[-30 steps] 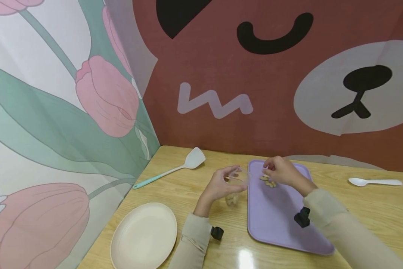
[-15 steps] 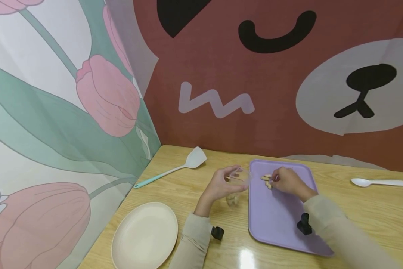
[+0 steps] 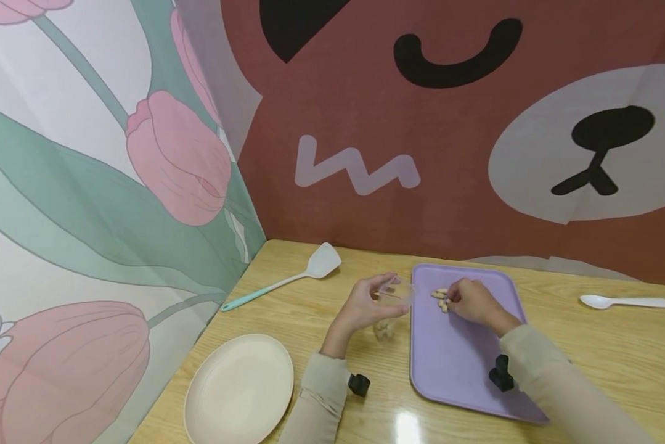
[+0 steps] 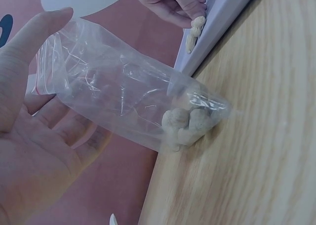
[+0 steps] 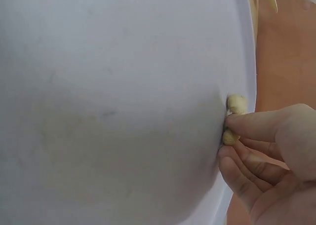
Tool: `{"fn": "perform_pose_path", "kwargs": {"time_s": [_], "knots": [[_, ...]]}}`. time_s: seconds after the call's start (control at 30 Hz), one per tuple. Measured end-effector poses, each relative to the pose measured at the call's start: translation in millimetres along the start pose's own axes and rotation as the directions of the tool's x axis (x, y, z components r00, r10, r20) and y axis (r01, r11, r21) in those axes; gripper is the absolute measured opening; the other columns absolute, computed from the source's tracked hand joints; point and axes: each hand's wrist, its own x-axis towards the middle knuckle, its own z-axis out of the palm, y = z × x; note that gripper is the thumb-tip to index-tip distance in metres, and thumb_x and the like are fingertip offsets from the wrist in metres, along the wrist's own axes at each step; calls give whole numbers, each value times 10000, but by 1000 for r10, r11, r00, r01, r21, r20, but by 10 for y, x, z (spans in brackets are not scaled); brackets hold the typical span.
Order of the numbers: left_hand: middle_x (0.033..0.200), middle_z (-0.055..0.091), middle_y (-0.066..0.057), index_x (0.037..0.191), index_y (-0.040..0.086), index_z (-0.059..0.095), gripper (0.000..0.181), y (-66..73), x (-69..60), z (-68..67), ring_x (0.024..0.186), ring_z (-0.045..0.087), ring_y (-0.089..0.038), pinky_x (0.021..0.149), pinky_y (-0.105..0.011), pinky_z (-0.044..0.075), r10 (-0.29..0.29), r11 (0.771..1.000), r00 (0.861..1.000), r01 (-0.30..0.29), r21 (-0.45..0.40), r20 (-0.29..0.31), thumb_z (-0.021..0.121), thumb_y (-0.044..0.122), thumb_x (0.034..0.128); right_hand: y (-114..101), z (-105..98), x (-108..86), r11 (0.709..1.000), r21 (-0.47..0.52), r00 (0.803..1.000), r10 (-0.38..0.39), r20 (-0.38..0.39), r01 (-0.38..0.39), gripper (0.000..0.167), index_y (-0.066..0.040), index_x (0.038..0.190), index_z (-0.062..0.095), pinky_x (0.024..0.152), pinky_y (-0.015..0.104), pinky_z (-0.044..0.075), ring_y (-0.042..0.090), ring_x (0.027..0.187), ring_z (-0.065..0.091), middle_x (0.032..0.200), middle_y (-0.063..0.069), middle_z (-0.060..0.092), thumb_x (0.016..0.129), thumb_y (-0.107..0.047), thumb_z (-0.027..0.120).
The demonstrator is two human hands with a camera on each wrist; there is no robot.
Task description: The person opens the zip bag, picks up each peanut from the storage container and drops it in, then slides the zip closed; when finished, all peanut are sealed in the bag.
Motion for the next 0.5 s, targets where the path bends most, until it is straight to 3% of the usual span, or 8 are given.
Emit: {"fn": "perform_pose_path", "kwargs": {"time_s": [0.2, 0.4, 0.5], "knots": [[1309, 633, 18, 1436, 82, 526, 716, -8, -3, 13, 1186, 591, -320, 949, -424, 469, -9, 1000, 1000, 9, 5, -1, 836, 242, 812, -187, -162, 40, 998, 16, 998, -59, -7, 59, 19, 24, 825, 710, 624, 385, 518, 175, 688, 624, 741, 26, 678, 835, 8, 712], [1327, 627, -29, 1436, 91, 528, 714, -8, 2, 24, 1155, 613, -242, 921, -326, 472, -9, 1000, 1000, 9, 14, 2, 838, 258, 815, -628, -400, 105, 992, 42, 992, -115, -49, 117, 77, 47, 919, 719, 631, 387, 544, 174, 702, 640, 777, 36, 679, 873, -14, 708], [1312, 633, -4, 1436, 85, 526, 716, -1, 6, 26, 1148, 616, -238, 933, -365, 483, -10, 1000, 1000, 10, 9, 0, 840, 243, 811, -863, -448, 109, 985, 49, 985, -160, -62, 163, 94, 42, 948, 723, 632, 368, 550, 168, 707, 642, 803, 34, 671, 877, -18, 715]]}}
